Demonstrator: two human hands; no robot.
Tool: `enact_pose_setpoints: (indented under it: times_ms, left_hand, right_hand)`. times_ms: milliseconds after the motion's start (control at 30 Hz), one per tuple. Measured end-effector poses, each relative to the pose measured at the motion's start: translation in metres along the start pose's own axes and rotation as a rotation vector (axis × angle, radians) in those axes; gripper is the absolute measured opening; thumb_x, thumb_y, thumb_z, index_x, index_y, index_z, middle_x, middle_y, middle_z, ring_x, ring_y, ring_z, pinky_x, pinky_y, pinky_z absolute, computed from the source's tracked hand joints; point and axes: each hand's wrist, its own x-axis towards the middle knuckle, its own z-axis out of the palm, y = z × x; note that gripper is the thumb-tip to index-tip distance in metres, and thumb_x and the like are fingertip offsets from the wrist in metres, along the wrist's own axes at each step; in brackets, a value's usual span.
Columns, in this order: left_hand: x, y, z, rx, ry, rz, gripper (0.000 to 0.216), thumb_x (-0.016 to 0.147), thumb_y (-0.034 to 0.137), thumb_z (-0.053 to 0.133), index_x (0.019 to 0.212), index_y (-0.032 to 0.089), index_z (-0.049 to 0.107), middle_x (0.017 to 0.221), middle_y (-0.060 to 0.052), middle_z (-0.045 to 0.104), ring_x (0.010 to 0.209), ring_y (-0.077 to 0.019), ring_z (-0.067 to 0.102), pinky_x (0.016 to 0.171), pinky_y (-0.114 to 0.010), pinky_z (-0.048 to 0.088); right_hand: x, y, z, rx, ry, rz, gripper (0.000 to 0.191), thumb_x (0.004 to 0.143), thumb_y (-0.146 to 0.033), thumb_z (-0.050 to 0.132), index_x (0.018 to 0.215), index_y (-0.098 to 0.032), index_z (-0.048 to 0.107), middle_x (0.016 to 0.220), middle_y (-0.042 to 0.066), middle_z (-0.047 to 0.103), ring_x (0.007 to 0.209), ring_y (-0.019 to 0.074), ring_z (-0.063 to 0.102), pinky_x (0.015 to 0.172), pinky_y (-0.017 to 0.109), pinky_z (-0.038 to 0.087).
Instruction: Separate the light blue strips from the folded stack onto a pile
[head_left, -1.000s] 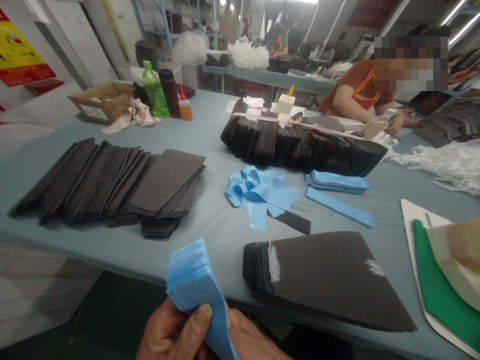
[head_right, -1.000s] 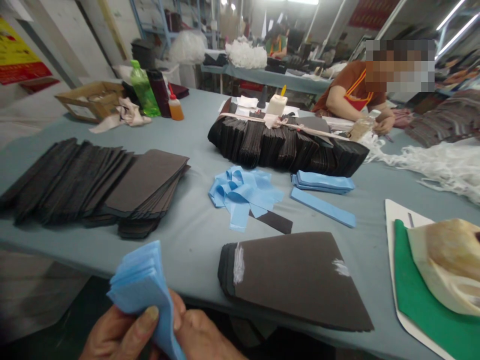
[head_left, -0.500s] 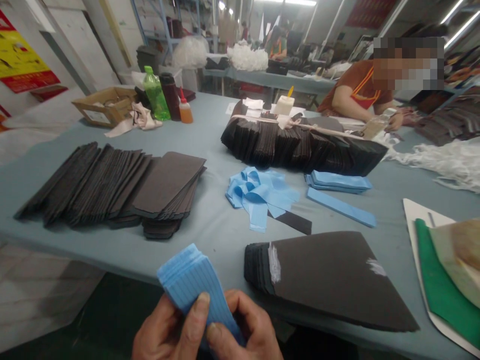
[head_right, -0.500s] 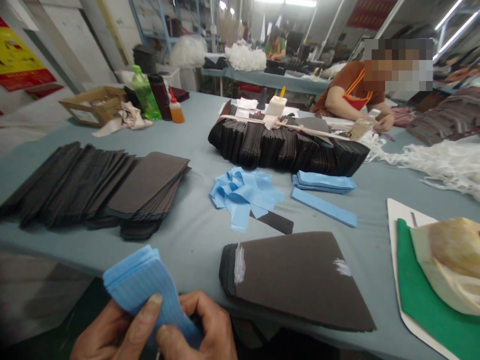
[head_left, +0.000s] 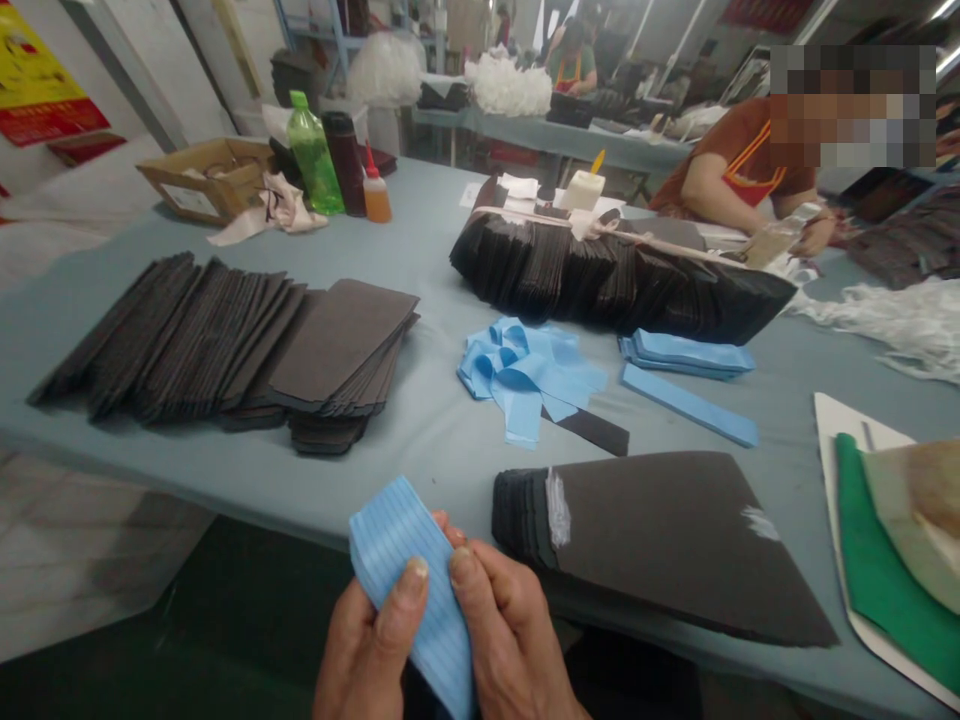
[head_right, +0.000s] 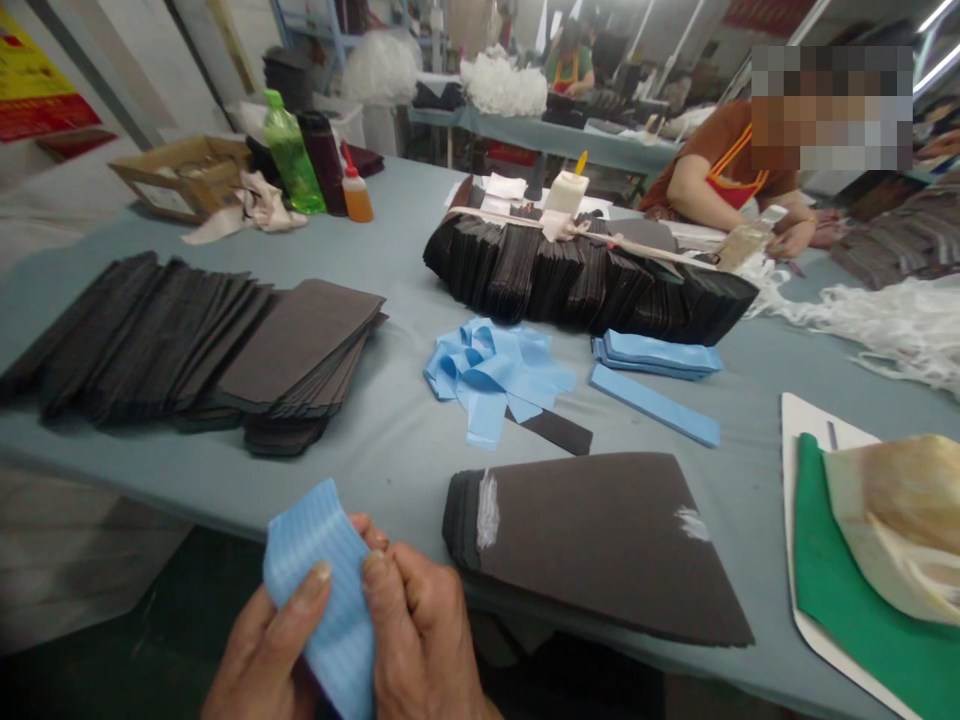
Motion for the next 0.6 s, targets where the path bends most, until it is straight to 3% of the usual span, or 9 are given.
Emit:
enact_pose_setpoints:
  times_ms: [100,200,333,467,600]
  left_hand:
    - [-0.003,0.003,0.003,0.056,-0.016,0.039,0.072,0.074,0.070,0.094,0.125,0.019,0.085,0.130,-0.015,0.085,0.130,-0.0426,0.075,0.103,-0.042,0.065]
    - [-0.006,0.008,0.004,0.096,-0.044,0.110,0.066,0.081,0.066,0.090,0.127,0.021,0.085,0.132,-0.015,0.084,0.131,-0.0429,0.074,0.108,-0.044,0.062]
    - [-0.002,0.006,-0.002,0.139,-0.067,0.122,0.058,0.082,0.064,0.090,0.121,0.021,0.088,0.134,-0.014,0.084,0.134,-0.0424,0.072,0.112,-0.042,0.059]
    - [0.011,0.000,-0.007,0.108,-0.041,0.016,0.058,0.075,0.066,0.093,0.110,0.020,0.089,0.123,-0.014,0.087,0.130,-0.0455,0.074,0.101,-0.044,0.066]
    - [0.013,0.005,-0.002,0.042,-0.034,-0.038,0.063,0.076,0.069,0.093,0.111,0.016,0.087,0.114,-0.013,0.088,0.115,-0.0401,0.081,0.091,-0.039,0.069]
  right_hand:
    - [0.008,0.006,-0.001,0.013,-0.058,-0.076,0.072,0.098,-0.086,0.062,0.123,-0.022,0.084,0.119,0.012,0.080,0.118,0.0322,0.070,0.103,0.039,0.058]
    - [0.014,0.009,-0.001,0.014,-0.070,-0.059,0.073,0.099,-0.086,0.059,0.116,-0.020,0.085,0.113,0.012,0.079,0.110,0.0307,0.070,0.093,0.037,0.060]
    - [0.017,0.008,0.001,0.025,-0.095,-0.045,0.078,0.096,-0.092,0.054,0.092,-0.019,0.081,0.091,0.009,0.072,0.088,0.0250,0.065,0.074,0.032,0.056]
    - [0.020,0.003,0.000,0.046,-0.096,-0.032,0.076,0.096,-0.092,0.054,0.087,-0.020,0.076,0.077,0.005,0.063,0.075,0.0215,0.058,0.063,0.029,0.050]
    - [0.016,-0.007,-0.003,-0.019,-0.125,-0.073,0.066,0.102,-0.083,0.057,0.096,-0.021,0.079,0.076,0.004,0.067,0.071,0.0207,0.059,0.063,0.029,0.049]
